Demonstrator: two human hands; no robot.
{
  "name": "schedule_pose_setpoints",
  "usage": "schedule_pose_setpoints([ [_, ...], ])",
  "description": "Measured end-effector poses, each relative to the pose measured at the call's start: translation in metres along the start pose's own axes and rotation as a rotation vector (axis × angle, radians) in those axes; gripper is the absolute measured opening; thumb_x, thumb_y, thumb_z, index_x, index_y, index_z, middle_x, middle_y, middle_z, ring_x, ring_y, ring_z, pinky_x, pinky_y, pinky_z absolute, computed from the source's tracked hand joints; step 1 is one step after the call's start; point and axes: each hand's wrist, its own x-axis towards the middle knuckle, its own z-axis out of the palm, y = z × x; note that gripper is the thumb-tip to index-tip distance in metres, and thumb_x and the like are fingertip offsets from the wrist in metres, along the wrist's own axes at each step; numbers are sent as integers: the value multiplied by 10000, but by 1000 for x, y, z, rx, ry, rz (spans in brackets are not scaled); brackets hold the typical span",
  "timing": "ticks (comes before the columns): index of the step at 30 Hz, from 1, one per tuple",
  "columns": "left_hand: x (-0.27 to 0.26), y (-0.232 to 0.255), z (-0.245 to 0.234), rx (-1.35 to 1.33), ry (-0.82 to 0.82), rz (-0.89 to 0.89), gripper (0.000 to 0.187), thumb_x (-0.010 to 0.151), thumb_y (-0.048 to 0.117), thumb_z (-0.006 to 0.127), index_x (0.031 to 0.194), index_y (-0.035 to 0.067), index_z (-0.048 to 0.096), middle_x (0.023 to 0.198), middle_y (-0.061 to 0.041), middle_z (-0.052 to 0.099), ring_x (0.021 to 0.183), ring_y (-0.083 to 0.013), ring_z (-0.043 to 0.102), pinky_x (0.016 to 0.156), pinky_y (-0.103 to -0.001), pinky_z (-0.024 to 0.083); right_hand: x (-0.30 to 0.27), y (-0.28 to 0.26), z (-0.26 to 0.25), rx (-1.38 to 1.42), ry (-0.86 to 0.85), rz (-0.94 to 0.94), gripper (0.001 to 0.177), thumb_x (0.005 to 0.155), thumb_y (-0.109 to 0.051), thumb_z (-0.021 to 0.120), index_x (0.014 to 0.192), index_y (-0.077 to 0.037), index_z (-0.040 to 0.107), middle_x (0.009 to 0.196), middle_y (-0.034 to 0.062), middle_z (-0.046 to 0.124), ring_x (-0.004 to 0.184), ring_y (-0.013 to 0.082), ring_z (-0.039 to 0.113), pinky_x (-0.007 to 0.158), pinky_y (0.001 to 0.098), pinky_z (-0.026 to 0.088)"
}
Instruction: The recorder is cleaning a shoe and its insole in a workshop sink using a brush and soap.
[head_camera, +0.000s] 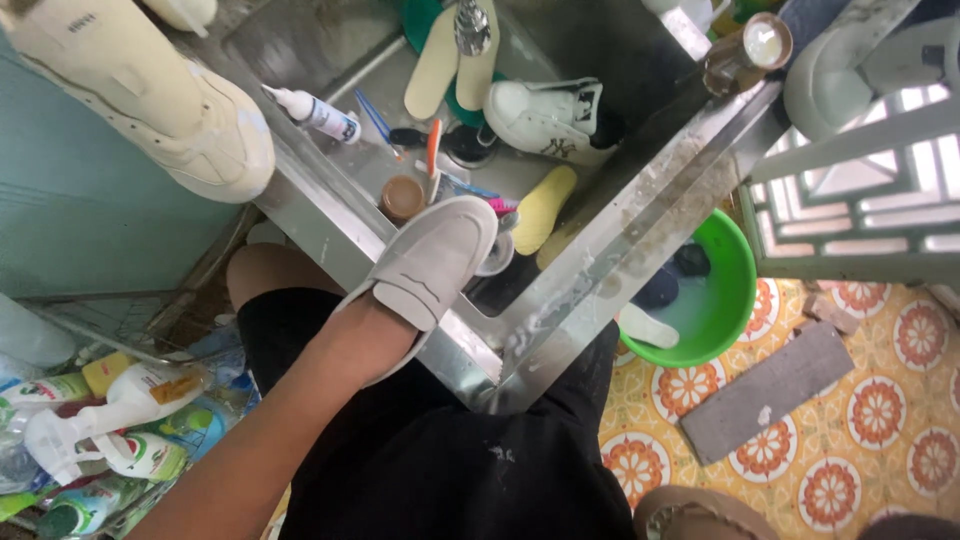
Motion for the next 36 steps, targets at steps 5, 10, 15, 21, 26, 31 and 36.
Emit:
schedule_pose_setpoints([
  [5, -8, 8, -9, -11, 2, -60, 564, 1016, 430, 449, 1492, 129, 481, 1527, -95, 501, 1417, -232, 445, 1139, -327, 365, 54, 97, 67, -100, -58, 14, 144, 901, -154, 744, 1021, -76, 727, 992, 115, 741, 932, 221, 719, 846, 347, 556],
  [10, -13, 18, -23, -14, 32, -95, 535, 1019, 407, 479, 1481, 137, 496, 1512, -89, 518, 1407, -229, 457, 1134, -327, 372, 131, 211, 176, -201, -101, -8, 182, 885, -152, 751, 1051, -79, 738, 1027, 134, 755, 966, 241, 734, 861, 359, 564],
  [15, 9, -19, -18, -111, -12, 381, 549, 1040, 373, 430, 1493, 68, 482, 1547, -139, 522, 1435, -244, 484, 1169, -326, 378, 141, 324, 278, -959, -649, -74, 287, 833, -230, 735, 1101, -130, 716, 1167, 132, 703, 1042, 310, 695, 854, 424, 568],
  [21, 19, -43, -16, 170, -32, 137, 556, 1033, 401, 405, 1490, 91, 478, 1536, -148, 490, 1416, -269, 454, 1137, -342, 376, 130, 371, 318, -940, -770, 45, 314, 1003, -332, 541, 1256, -188, 658, 1172, 111, 737, 1012, 302, 739, 806, 455, 588],
  [26, 15, -11, -28, -47, -38, 92, 543, 1018, 409, 424, 1467, 108, 479, 1521, -113, 506, 1422, -235, 450, 1133, -339, 372, 123, 339, 301, -1001, -757, 126, 322, 1032, -461, 541, 1157, -235, 733, 1094, 100, 767, 1009, 300, 752, 823, 427, 594],
  [31, 31, -67, -4, 520, 229, 815, 504, 1120, 215, 378, 1581, 22, 440, 1618, -206, 487, 1482, -301, 464, 1226, -409, 359, 119, 301, 285, -849, -779, 192, 286, 945, -429, 641, 1088, -194, 722, 1104, 118, 754, 1016, 318, 726, 834, 449, 569],
  [36, 30, 11, -2, 36, 185, 453, 380, 998, 300, 552, 1305, 96, 645, 1292, -141, 681, 1211, -268, 632, 999, -386, 489, 90, 264, 224, -705, -214, -57, 275, 851, -157, 660, 1110, -113, 743, 1096, 133, 731, 1004, 343, 700, 850, 442, 555],
])
